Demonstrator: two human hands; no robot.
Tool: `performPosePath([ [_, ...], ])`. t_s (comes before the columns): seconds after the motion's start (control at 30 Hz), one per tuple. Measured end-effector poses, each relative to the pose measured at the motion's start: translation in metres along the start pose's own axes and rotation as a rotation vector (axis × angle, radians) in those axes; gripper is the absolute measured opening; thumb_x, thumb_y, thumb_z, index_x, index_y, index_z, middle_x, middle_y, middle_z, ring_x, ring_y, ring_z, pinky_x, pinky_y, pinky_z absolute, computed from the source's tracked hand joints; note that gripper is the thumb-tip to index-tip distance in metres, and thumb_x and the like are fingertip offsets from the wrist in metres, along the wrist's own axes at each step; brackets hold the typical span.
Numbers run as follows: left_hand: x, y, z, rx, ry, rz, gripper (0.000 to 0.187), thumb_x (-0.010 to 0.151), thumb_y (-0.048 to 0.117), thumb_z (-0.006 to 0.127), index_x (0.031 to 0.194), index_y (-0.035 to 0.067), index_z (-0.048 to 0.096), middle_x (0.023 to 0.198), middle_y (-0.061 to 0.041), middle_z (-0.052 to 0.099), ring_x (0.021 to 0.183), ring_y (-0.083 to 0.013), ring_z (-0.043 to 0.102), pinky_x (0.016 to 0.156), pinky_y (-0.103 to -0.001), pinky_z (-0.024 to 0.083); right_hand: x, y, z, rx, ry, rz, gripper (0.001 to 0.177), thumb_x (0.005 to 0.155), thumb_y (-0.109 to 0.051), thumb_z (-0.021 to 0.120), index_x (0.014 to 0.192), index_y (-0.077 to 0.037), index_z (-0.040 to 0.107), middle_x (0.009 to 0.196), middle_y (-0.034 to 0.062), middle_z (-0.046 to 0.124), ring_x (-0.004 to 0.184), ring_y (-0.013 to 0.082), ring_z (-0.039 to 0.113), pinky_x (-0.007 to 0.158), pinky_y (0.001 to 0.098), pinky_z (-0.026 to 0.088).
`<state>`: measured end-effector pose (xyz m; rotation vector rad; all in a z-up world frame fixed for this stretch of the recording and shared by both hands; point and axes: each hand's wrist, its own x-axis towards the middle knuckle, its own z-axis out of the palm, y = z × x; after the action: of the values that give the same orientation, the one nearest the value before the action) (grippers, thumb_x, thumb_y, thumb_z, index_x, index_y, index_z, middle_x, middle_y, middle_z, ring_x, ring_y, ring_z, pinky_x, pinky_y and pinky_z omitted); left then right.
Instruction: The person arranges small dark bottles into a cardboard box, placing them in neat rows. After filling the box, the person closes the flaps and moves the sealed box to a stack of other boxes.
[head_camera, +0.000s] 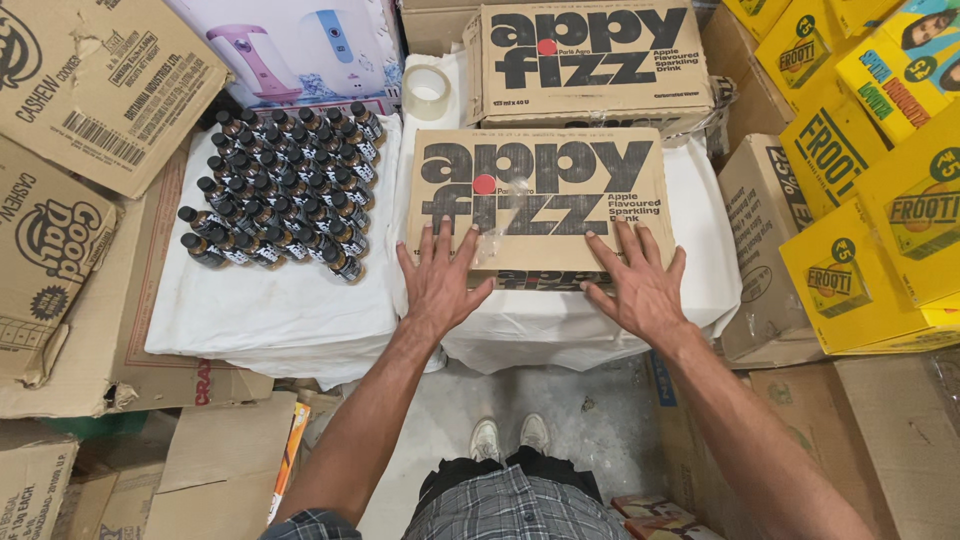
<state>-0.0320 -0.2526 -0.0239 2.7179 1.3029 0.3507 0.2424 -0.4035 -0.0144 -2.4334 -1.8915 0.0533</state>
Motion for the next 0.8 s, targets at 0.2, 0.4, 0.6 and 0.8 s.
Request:
performPosePath([
  [0.2,0.004,0.015,-0.002,0.011,-0.016,0.039,0.079,0.081,0.061,0.066,0.152,0.032,0.046,0.161,-0.019,0.034,0.150,-0.0466,0.027,0.107,-0.081,0.013,0.000,-0.007,-0.007,-0.013,-0.010,0.037,0.073,0.092,-0.060,0.056,0.159,-0.045,0.031,0.169,0.0083,0.024,0.154,0.0353,0.021,0.105,0.0778,0.027],
  [0.4,0.005,0.022,0.008,0.013,0.013,0.088,0.079,0.087,0.065,0.059,0.154,0.026,0.043,0.163,-0.021,0.031,0.151,-0.0443,0.026,0.111,-0.078,0.014,0.001,-0.016,-0.011,-0.005,0.001,0.049,0.072,0.093,-0.064,0.051,0.159,-0.041,0.034,0.168,0.0133,0.027,0.155,0.0396,0.020,0.106,0.0812,0.018],
  [0.6,0.008,0.026,0.009,0.020,0.028,0.099,0.070,0.092,0.056,0.059,0.154,0.029,0.043,0.163,-0.020,0.029,0.150,-0.0460,0.026,0.109,-0.079,0.017,0.004,-0.011,-0.008,-0.064,0.022,0.018,0.072,0.094,-0.063,0.050,0.160,-0.042,0.031,0.165,0.0114,0.030,0.153,0.0364,0.025,0.106,0.0748,0.024],
  [0.8,0.012,0.024,0.010,0.085,-0.066,0.112,0.073,0.091,0.049,0.065,0.156,0.043,0.033,0.167,-0.019,0.019,0.152,-0.0481,0.020,0.107,-0.082,0.014,0.005,-0.004,-0.004,-0.015,-0.006,0.030,0.077,0.090,-0.066,0.054,0.160,-0.045,0.029,0.168,0.0111,0.025,0.155,0.0389,0.020,0.104,0.0801,0.024],
])
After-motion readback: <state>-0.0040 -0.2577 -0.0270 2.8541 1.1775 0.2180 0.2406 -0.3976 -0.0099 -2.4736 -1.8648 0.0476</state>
